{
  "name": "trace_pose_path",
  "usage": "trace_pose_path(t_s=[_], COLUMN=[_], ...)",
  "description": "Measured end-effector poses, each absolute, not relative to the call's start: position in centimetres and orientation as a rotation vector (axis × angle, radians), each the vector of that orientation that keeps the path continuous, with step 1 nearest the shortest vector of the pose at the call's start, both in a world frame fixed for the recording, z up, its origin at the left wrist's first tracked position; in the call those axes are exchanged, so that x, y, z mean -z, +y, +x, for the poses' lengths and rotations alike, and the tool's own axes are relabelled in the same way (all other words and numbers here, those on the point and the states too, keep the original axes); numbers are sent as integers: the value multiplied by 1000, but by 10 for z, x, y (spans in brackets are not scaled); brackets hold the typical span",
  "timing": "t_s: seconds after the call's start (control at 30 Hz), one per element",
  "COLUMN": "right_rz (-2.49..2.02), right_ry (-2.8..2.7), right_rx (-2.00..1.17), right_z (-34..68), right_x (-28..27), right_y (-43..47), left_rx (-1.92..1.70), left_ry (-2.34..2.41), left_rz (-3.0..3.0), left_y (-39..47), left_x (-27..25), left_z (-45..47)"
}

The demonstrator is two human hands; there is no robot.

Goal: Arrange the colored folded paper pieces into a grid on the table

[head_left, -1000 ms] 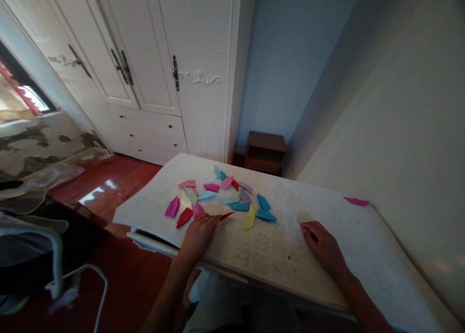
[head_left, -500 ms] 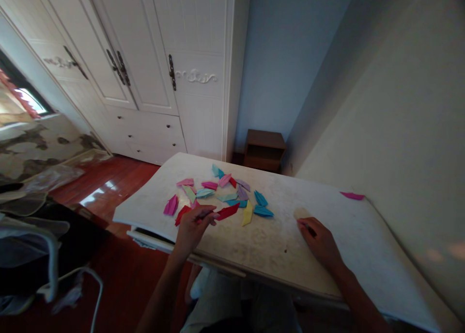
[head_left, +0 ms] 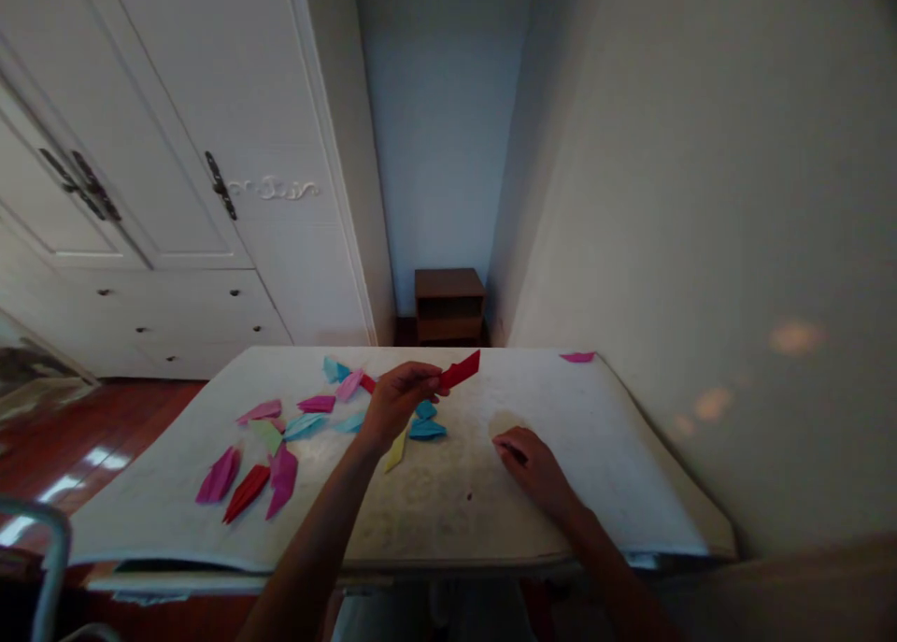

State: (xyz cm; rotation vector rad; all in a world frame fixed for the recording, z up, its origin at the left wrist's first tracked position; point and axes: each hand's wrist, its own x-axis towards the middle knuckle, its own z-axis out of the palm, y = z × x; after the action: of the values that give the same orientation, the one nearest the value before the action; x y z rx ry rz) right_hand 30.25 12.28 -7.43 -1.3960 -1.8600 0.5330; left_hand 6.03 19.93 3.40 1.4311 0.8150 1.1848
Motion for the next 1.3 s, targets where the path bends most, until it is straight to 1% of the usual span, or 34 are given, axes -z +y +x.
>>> trace_pose_path(t_s=[0.13,0.27,0.4,0.6,0.77,0.97,1.07,1.17,1.3], right_rz=[-1335,-1298,-1308,-1306,-1323,-1329,-1341,-1338,-1333], right_ry=[-1821,-1766,-1744,-1746,-1788,-1830,-1829,-1839,-1852], right_rx=[-590,-633,-621,-581,-550,-528,-517,-503,-515], right_z=[307,309,309,308,309,309,308,307,308], right_x=[74,74,74,76,74,73,76,78,77], right_y=[117,113,112,112,111,111,111,112,112], left_rx=[-992,-812,-733,-625,-615,-716,-701,-563,-520], left_ry=[733,913,1009,1141,1209,1277,1199,971,846], left_rz=[1338,1261,1255,1268,1402,1758,2316,2886,2981], left_y=[233,270,305,339,351,346,339,337,341], left_x=[-24,-4,20,52,61,60,61,64,69], left_z=[130,203,259,289,295,301,306,316,337])
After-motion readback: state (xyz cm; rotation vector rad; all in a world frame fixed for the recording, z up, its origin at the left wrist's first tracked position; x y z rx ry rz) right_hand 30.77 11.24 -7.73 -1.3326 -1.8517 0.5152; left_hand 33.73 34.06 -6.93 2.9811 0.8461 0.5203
